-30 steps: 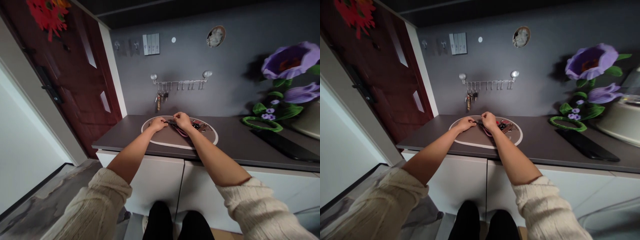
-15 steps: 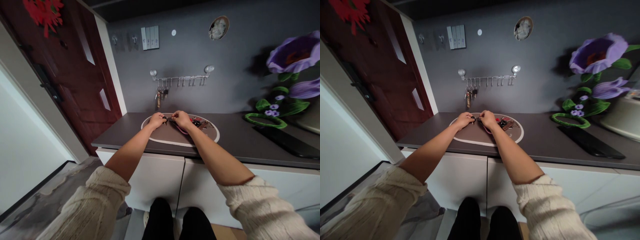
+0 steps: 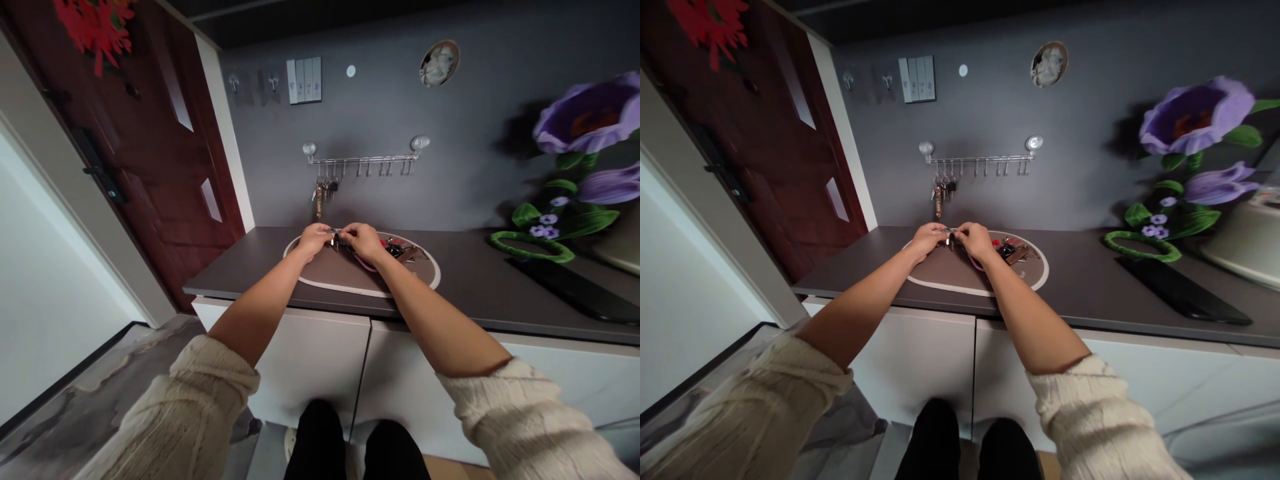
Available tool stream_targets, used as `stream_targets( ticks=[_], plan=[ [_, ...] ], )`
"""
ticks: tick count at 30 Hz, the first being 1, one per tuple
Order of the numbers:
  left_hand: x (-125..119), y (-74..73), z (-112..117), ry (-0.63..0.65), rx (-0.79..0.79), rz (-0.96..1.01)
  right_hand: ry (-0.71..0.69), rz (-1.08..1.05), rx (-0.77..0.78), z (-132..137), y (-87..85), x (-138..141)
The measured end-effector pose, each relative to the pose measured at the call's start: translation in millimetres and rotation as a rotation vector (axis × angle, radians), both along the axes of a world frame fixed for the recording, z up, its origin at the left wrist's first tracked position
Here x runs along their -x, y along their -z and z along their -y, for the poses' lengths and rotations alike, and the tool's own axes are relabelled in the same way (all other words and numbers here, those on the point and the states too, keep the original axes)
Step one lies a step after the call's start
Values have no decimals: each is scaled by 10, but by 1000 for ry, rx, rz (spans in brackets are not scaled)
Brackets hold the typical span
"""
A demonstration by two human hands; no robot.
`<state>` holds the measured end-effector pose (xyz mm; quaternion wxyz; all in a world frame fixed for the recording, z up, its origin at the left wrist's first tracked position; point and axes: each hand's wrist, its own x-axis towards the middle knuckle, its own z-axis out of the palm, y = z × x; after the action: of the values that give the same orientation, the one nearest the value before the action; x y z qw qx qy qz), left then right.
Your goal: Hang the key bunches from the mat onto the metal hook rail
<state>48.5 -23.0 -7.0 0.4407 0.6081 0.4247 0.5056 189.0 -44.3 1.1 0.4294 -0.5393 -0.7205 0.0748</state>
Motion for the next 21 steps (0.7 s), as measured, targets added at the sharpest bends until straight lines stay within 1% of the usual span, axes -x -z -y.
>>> stream_targets(
  ticks=[5, 14, 21],
  plan=[
    [2, -18, 12, 14, 10, 1, -35, -49, -46, 17, -11, 8],
    [2, 18, -33, 66, -10, 30, -24, -61, -47, 41, -34, 16],
    [6, 44, -58, 113, -54, 42, -77, -235, -44, -27, 5, 13]
  ],
)
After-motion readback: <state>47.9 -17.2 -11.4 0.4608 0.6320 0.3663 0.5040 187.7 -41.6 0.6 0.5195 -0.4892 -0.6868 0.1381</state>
